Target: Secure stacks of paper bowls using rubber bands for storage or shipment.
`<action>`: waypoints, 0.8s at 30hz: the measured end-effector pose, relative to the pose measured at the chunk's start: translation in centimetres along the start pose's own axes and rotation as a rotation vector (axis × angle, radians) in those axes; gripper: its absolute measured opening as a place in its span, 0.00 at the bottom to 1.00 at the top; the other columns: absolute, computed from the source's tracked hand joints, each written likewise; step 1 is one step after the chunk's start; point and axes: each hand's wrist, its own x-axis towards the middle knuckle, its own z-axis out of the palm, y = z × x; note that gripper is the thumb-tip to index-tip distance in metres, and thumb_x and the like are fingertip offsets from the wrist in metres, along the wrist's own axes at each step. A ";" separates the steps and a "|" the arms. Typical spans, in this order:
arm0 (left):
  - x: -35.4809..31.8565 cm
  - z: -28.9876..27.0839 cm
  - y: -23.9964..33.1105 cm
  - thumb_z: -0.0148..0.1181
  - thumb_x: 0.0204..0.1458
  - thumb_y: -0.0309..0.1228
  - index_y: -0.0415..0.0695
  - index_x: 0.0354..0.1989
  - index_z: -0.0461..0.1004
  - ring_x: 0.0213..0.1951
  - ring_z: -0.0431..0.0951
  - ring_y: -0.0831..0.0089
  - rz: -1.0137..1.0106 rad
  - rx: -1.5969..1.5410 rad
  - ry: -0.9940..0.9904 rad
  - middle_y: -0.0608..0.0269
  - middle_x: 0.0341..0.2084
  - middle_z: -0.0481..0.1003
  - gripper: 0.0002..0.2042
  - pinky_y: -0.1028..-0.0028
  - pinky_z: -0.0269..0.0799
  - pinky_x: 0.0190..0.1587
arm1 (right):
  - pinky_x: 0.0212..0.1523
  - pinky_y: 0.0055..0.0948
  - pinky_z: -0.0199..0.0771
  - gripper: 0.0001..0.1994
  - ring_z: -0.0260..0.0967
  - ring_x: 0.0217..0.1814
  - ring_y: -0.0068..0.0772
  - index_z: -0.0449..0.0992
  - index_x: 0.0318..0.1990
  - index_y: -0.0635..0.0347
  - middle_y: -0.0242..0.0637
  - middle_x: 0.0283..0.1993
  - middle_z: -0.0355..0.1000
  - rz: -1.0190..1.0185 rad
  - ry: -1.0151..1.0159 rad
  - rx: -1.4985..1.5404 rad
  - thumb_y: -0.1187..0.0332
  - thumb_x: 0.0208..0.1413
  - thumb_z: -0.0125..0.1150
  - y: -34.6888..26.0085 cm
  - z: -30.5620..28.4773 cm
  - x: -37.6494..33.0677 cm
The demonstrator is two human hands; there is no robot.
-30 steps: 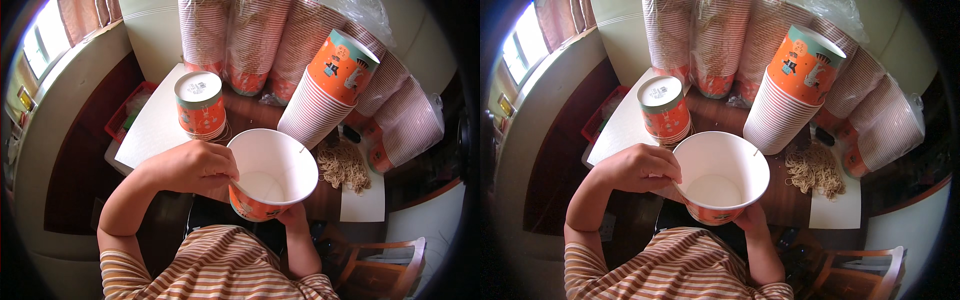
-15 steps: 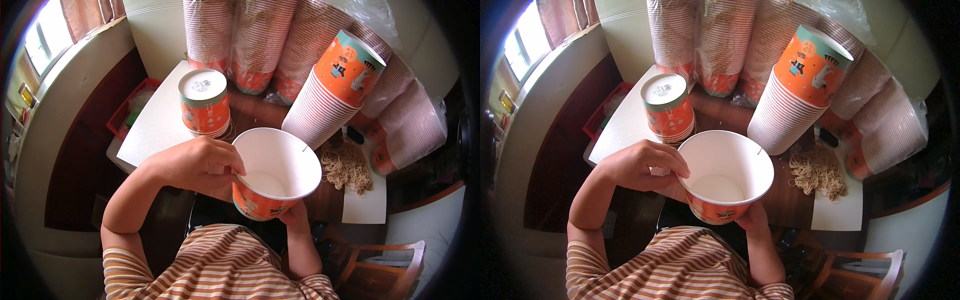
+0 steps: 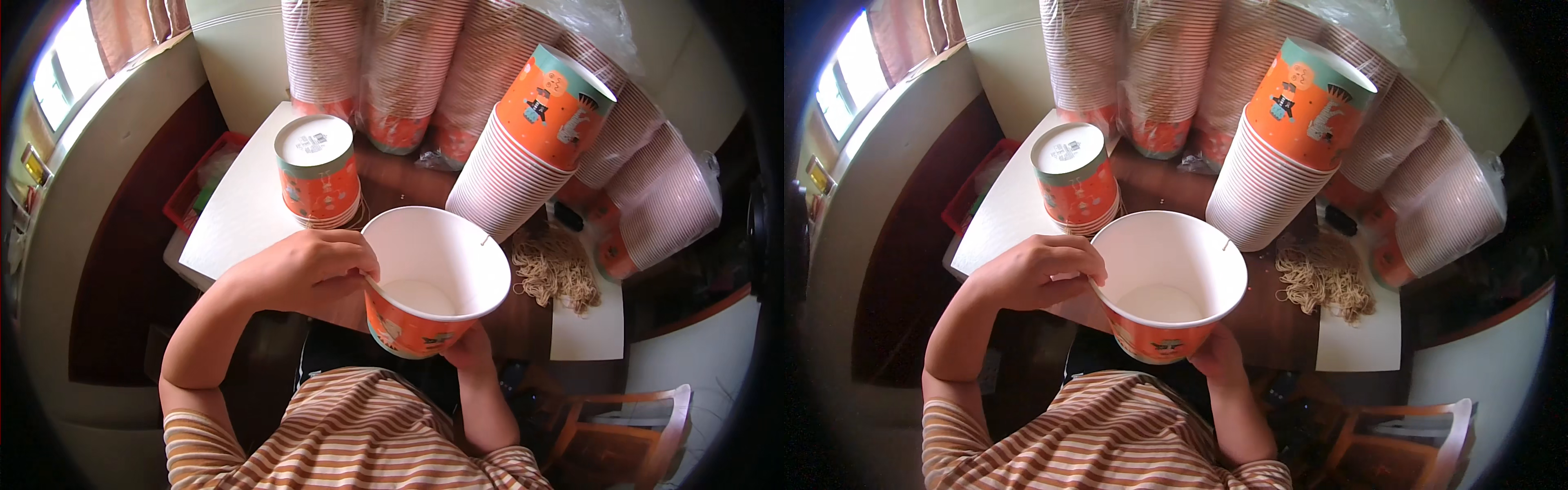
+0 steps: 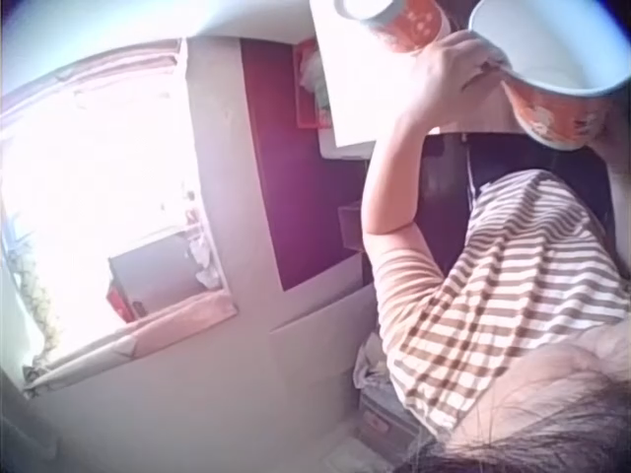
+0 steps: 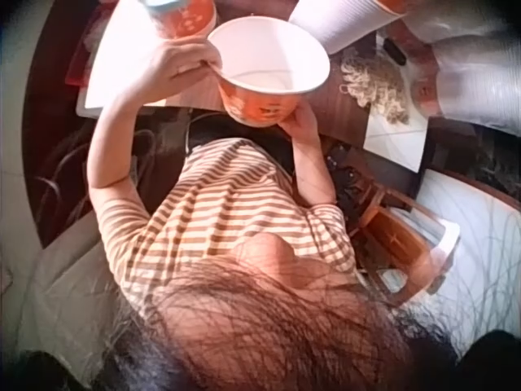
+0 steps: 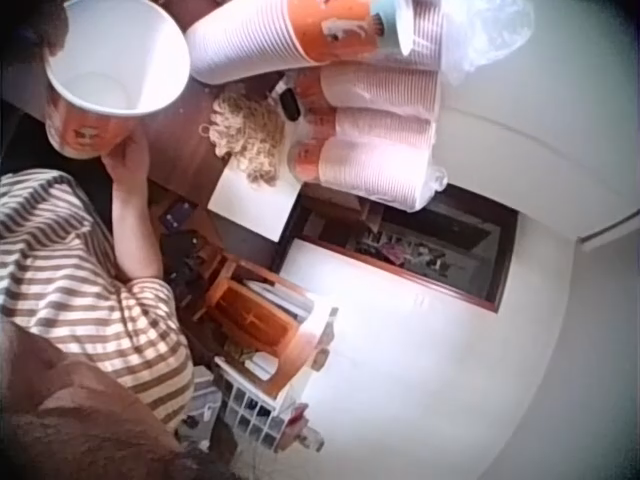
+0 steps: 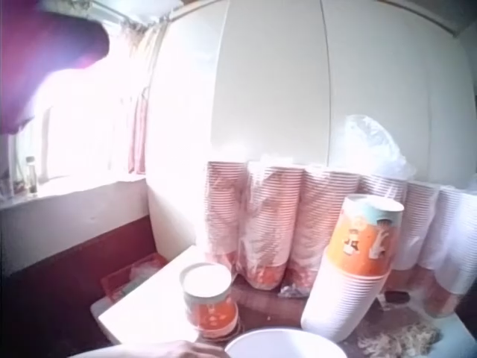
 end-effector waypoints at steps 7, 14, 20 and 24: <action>-0.5 3.6 -1.1 0.60 0.44 0.19 0.42 0.47 0.73 0.53 0.72 0.58 -0.045 0.036 0.390 0.53 0.53 0.68 0.18 0.65 0.73 0.49 | 0.49 0.37 0.76 0.20 0.69 0.55 0.37 0.63 0.59 0.63 0.42 0.55 0.68 -0.092 0.122 0.080 0.68 0.59 0.50 0.1 -0.1 0.0; -2.6 12.0 -2.6 0.56 0.51 0.19 0.36 0.59 0.61 0.54 0.68 0.68 -0.177 -0.569 0.921 0.56 0.55 0.65 0.24 0.71 0.64 0.56 | 0.46 0.32 0.76 0.13 0.71 0.47 0.29 0.69 0.47 0.61 0.35 0.46 0.72 -0.381 0.155 -0.030 0.64 0.59 0.55 0.7 1.9 0.7; -0.6 14.8 -0.7 0.54 0.56 0.28 0.37 0.67 0.45 0.64 0.56 0.66 -0.096 -0.990 1.005 0.56 0.63 0.56 0.33 0.66 0.50 0.65 | 0.38 0.25 0.73 0.09 0.70 0.40 0.24 0.68 0.41 0.57 0.33 0.40 0.71 -0.574 0.177 -0.216 0.68 0.56 0.59 1.6 6.1 0.7; 0.0 16.7 -0.9 0.54 0.54 0.28 0.37 0.64 0.48 0.61 0.59 0.69 -0.122 -1.168 0.999 0.58 0.59 0.59 0.31 0.68 0.52 0.63 | 0.37 0.25 0.71 0.11 0.68 0.39 0.23 0.67 0.40 0.56 0.30 0.39 0.69 -0.774 0.183 -0.361 0.69 0.54 0.63 3.0 6.9 1.1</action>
